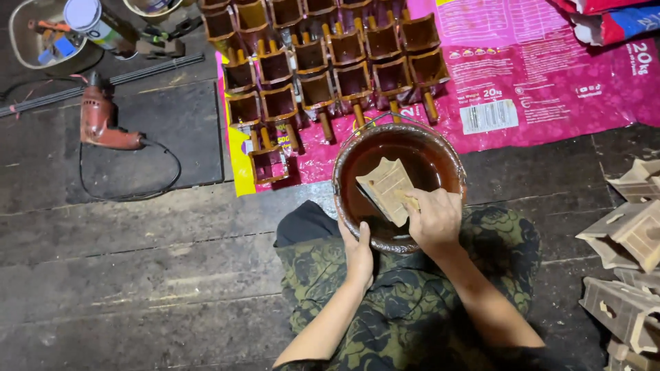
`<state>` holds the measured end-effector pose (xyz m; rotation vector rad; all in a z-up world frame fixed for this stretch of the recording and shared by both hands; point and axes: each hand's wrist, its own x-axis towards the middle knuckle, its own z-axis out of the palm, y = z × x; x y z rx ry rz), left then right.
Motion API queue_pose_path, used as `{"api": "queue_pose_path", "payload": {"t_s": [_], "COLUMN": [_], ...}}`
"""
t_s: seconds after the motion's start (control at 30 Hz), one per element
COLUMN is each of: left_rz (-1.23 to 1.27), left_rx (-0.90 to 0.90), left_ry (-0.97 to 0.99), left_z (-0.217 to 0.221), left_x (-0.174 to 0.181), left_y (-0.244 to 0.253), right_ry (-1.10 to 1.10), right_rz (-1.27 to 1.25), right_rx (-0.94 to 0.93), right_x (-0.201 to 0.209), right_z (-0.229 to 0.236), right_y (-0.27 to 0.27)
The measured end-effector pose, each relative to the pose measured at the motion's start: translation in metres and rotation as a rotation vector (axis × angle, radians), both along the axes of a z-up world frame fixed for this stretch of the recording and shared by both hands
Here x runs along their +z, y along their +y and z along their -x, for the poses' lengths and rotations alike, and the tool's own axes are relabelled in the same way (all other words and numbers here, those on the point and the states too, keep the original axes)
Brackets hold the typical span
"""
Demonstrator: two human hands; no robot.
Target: Dipping small wooden components into a bowl of wood stain and arranging them on a plastic sheet to dry.
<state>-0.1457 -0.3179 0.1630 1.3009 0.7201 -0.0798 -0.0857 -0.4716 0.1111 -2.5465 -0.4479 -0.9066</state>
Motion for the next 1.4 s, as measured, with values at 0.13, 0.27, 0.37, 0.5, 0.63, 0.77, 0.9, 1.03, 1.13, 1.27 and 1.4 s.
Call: {"api": "queue_pose_path", "payload": {"t_s": [0.13,0.27,0.37,0.5,0.63,0.77,0.9,1.03,1.13,1.27,1.4], "left_rz": [0.058,0.031,0.022,0.004,-0.008,-0.052,-0.070,-0.075,-0.071,-0.076,-0.126], "left_rx": [0.036,0.072,0.098,0.142,0.168,0.187,0.205,0.196,0.184,0.158,0.152], "left_ry": [-0.081,-0.210,-0.226,-0.230,-0.245,-0.257,-0.245,-0.239,-0.226,-0.212,-0.242], "left_z": [0.009,0.016,0.023,0.031,0.036,0.035,0.029,0.027,0.027,0.028,0.021], "left_x": [-0.051,-0.056,-0.046,-0.055,-0.071,-0.069,-0.069,-0.066,-0.070,-0.075,-0.066], "left_y": [0.018,0.038,0.051,0.065,0.075,0.079,0.078,0.078,0.077,0.078,0.084], "right_ry": [-0.002,0.035,0.079,0.154,0.237,0.354,0.474,0.537,0.548,0.552,0.451], "right_rz": [0.028,0.063,0.091,0.136,0.149,0.234,0.238,0.320,0.359,0.304,0.214], "right_rx": [0.014,0.022,0.024,0.025,0.029,0.016,0.034,0.021,0.001,-0.015,-0.074], "right_x": [-0.004,-0.005,-0.015,-0.027,-0.041,-0.041,-0.022,-0.022,-0.027,-0.036,-0.029], "right_z": [-0.002,-0.003,-0.005,-0.009,-0.011,-0.017,-0.024,-0.034,-0.038,-0.037,-0.024], "right_y": [0.004,0.005,0.002,-0.001,0.001,0.004,0.013,0.015,0.014,0.006,0.001]}}
